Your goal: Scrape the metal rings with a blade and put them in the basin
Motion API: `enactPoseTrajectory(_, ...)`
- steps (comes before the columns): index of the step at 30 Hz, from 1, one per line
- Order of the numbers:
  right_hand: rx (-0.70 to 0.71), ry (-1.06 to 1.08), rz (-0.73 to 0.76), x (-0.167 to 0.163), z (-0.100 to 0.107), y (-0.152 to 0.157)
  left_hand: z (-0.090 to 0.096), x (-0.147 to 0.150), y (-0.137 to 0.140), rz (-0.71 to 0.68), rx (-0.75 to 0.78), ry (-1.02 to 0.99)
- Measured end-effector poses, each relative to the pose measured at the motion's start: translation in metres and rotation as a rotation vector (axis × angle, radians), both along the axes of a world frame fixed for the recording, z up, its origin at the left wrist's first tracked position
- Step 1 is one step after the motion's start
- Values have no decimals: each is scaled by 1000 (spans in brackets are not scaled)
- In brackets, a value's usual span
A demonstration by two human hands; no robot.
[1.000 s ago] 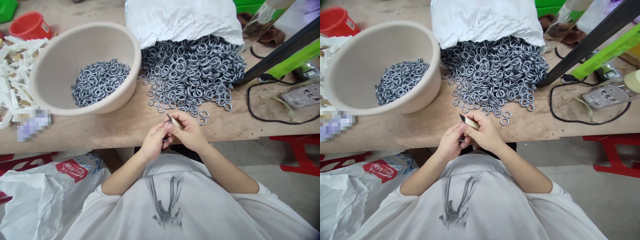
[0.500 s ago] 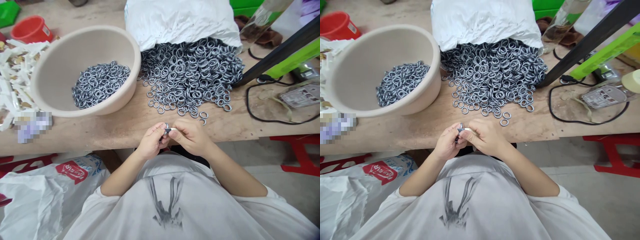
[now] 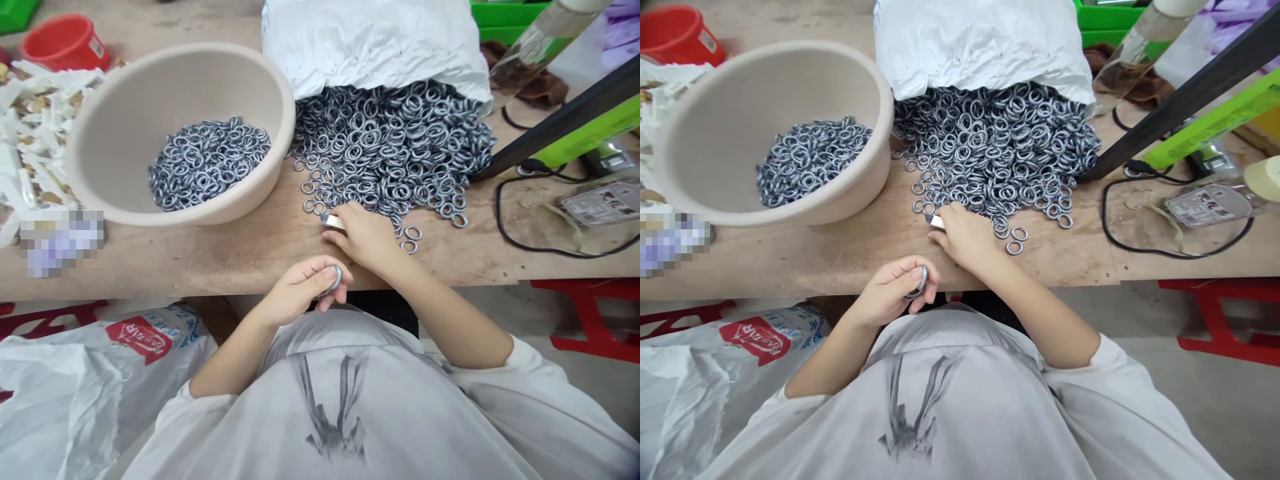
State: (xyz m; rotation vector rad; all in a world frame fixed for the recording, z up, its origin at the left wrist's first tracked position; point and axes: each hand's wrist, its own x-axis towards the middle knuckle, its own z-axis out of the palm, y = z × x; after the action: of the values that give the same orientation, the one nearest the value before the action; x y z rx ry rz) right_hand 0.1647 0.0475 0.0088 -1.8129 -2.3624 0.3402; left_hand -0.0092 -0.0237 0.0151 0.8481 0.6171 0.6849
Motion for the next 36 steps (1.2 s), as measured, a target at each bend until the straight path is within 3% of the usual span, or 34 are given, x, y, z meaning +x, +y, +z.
enactPoseTrajectory(5,-59,-162,6,-17,5,14,-7,-11,11,326,-126,106)
enactPoseTrajectory(7,-64,-72,19,-13,4,13,-9,-14,15,416,-135,139)
enactPoseTrajectory(10,-147,251,117,0,7,3,-13,-15,21,513,-37,211)
enactPoseTrajectory(12,-275,472,206,7,14,-6,-15,-13,23,536,101,311)
enactPoseTrajectory(15,-426,658,270,11,26,-18,-17,-7,23,444,337,467)
enactPoseTrajectory(18,-343,674,174,6,26,-26,-19,1,21,383,411,502)
enactPoseTrajectory(22,-71,744,-16,-2,12,-34,-21,14,19,417,222,360)
enactPoseTrajectory(25,49,882,9,-5,4,-38,-19,23,18,431,-3,176)
enactPoseTrajectory(28,64,939,50,-5,1,-38,-15,30,15,396,-103,102)
enactPoseTrajectory(32,-53,1032,8,-2,0,-35,-8,35,12,382,-144,81)
enactPoseTrajectory(36,11,1060,98,1,-2,-35,-4,38,11,410,-230,9)
